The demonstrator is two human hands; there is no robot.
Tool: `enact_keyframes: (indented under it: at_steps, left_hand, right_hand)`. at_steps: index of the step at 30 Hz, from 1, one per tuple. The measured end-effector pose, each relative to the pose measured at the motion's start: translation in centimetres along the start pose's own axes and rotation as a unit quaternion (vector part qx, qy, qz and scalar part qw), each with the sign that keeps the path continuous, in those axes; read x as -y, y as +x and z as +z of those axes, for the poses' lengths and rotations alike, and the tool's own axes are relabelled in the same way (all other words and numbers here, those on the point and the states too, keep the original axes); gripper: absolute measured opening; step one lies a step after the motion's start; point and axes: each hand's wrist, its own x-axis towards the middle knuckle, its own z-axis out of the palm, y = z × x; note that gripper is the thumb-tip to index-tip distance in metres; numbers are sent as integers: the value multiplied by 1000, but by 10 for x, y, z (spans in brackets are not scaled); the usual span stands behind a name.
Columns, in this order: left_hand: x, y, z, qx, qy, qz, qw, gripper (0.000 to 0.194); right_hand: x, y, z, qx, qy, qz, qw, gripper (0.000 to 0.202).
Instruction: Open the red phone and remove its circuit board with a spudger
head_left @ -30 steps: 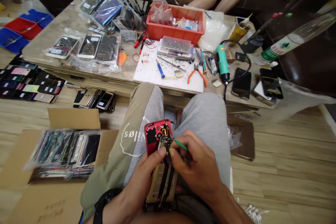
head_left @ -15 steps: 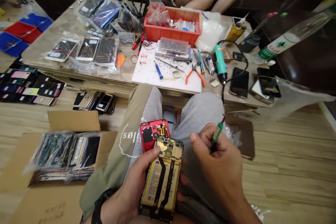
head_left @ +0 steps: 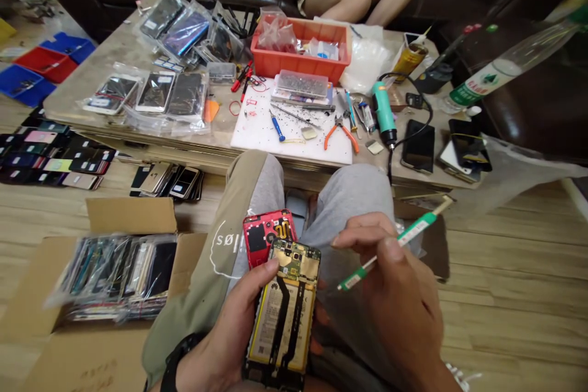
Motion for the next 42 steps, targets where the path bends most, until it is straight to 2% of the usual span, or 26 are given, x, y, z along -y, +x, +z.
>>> enact_keyframes:
  at_steps: [3, 7, 11, 15, 23, 28, 32, 35, 37, 40, 42]
  left_hand:
    - [-1, -1, 2, -2, -3, 0, 1000, 61]
    - [1, 0, 0, -24, -20, 6, 999, 56]
    - [3, 1, -1, -39, -37, 7, 999, 51]
    - [2, 1, 0, -42, -38, 7, 998, 51]
    - [0, 0, 0, -41, -36, 0, 999, 52]
    - [-1, 0, 1, -41, -44, 21, 998, 46]
    - [0, 1, -1, -37, -32, 17, 999, 51]
    - [0, 3, -2, -49, -22, 17, 998, 52]
    - [0, 3, -1, -55, -21, 14, 998, 52]
    - [0, 3, 0, -58, -23, 20, 998, 48]
    - [2, 2, 0, -48, -10, 19, 999, 51]
  right_hand:
    - [-1, -4, -1, 2, 27, -36, 999, 41]
    - [0, -7, -1, 88, 25, -119, 989, 16]
    - [-1, -8, -1, 148, -40, -171, 973, 20]
    - [-3, -8, -2, 151, -80, -228, 958, 13]
    - [-3, -7, -4, 156, -99, -238, 954, 13]
    - [-6, -9, 0, 155, -75, -150, 974, 16]
    - [-7, -11, 2, 171, -81, -174, 966, 22]
    - [-11, -16, 4, 153, -55, -147, 976, 26]
    - [-15, -20, 4, 143, -50, -157, 976, 31]
    - [-20, -25, 1, 140, -86, -192, 968, 40]
    - [-22, -27, -2, 108, -128, -169, 971, 40]
